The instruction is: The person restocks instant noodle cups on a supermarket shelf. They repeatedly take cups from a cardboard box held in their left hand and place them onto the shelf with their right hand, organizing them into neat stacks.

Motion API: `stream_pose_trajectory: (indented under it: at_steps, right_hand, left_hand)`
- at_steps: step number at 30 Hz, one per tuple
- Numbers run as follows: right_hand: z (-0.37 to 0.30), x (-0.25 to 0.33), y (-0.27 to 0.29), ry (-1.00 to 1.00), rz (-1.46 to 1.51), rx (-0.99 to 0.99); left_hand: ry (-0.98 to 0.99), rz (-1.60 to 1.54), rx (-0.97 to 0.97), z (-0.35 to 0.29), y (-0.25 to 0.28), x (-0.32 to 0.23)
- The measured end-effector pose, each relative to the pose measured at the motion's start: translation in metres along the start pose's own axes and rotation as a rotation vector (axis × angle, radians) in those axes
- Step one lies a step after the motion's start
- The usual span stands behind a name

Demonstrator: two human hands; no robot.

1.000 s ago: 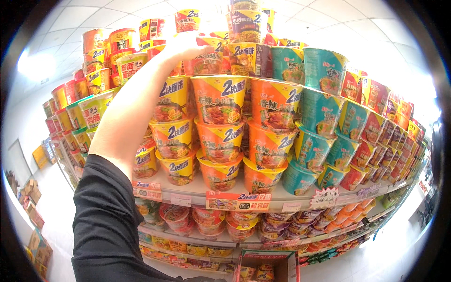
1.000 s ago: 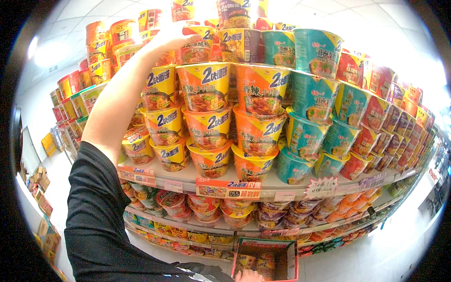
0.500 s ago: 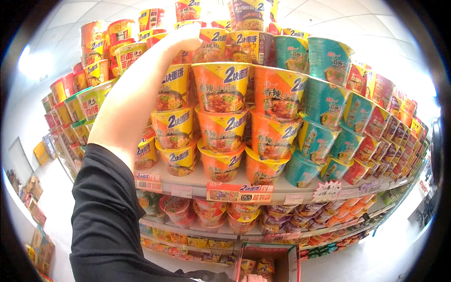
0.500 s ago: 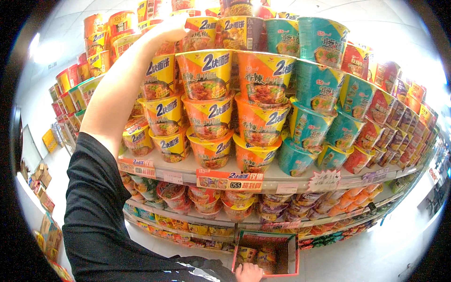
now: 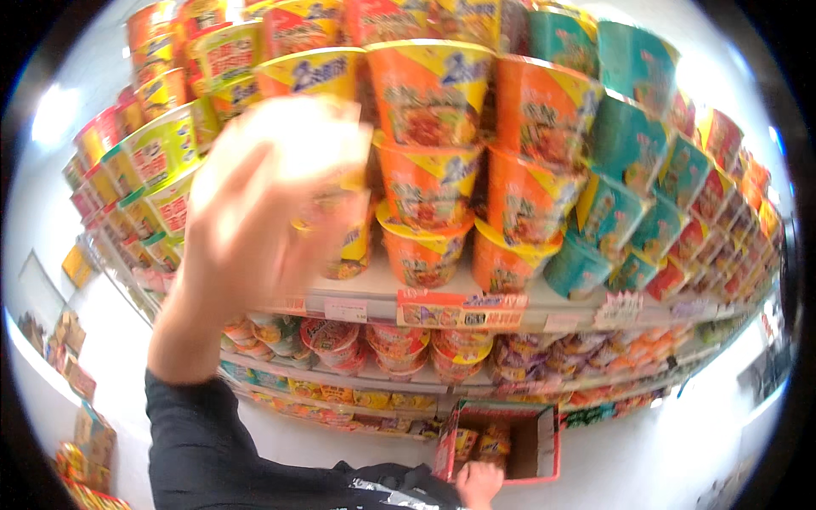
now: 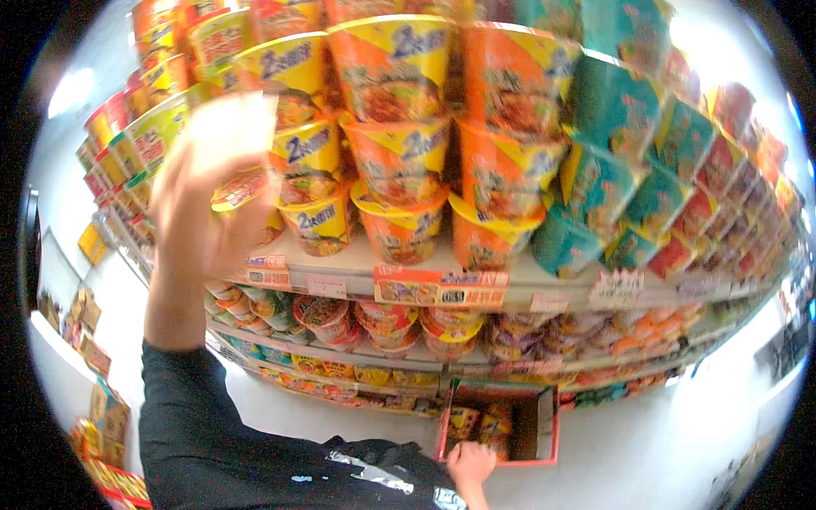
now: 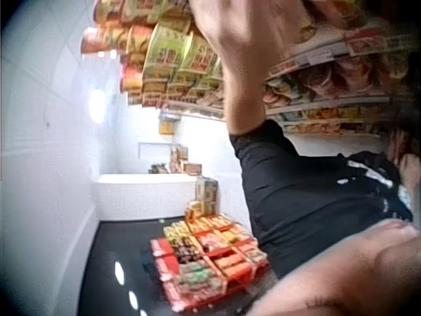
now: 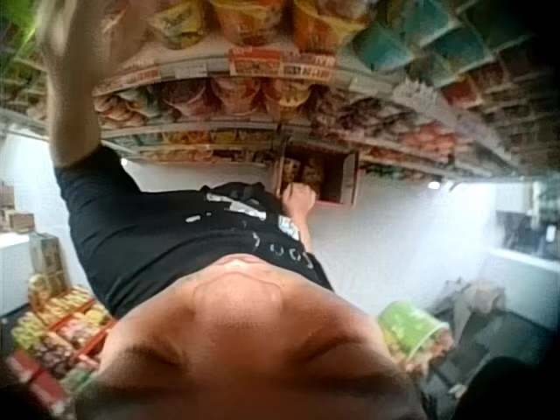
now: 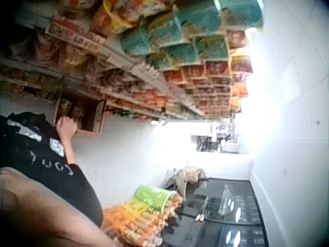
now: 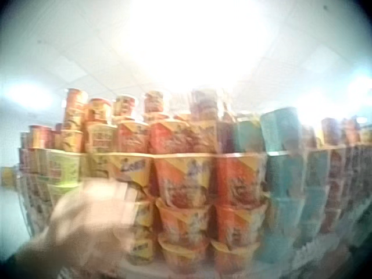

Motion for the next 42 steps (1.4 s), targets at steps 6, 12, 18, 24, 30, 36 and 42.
stream_pose_trajectory:
  at_steps: [6,12,18,24,30,36,42]
  right_hand:
    - [0.006,0.006,0.000,-0.089,0.043,0.183]
    - [0.010,0.014,0.006,-0.053,0.002,0.095]
    - [0.003,0.009,0.019,-0.134,-0.028,0.291]
    - [0.016,0.006,0.025,-0.145,0.060,0.491]
    - [0.045,-0.025,0.003,-0.214,0.275,0.787]
    - [0.085,-0.062,-0.089,0.020,0.091,1.218]
    - [0.054,-0.105,-0.216,-0.027,0.070,1.248]
  left_hand:
    - [0.524,-0.362,0.335,-0.153,0.001,-0.093]
    - [1.446,-0.715,0.582,-0.302,-0.041,-0.202]
    - [1.372,-1.185,1.205,-0.335,-0.120,-0.323]
    - [1.045,-0.877,1.015,-0.370,-0.193,-0.370]
    - [1.334,-0.874,1.350,-0.356,-0.216,-0.406]
    - [1.429,-0.687,1.494,-0.348,-0.225,-0.415]
    - [1.441,-0.542,1.627,-0.345,-0.229,-0.408]
Point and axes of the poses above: each hand's wrist, its own z-axis towards the middle knuckle, its own y-axis out of the back of the hand, x = y × z, the point moved 2 cm from there along z, towards the middle knuckle, and after that the axes turned 8 degrees about -x, right-handed, at the moved point
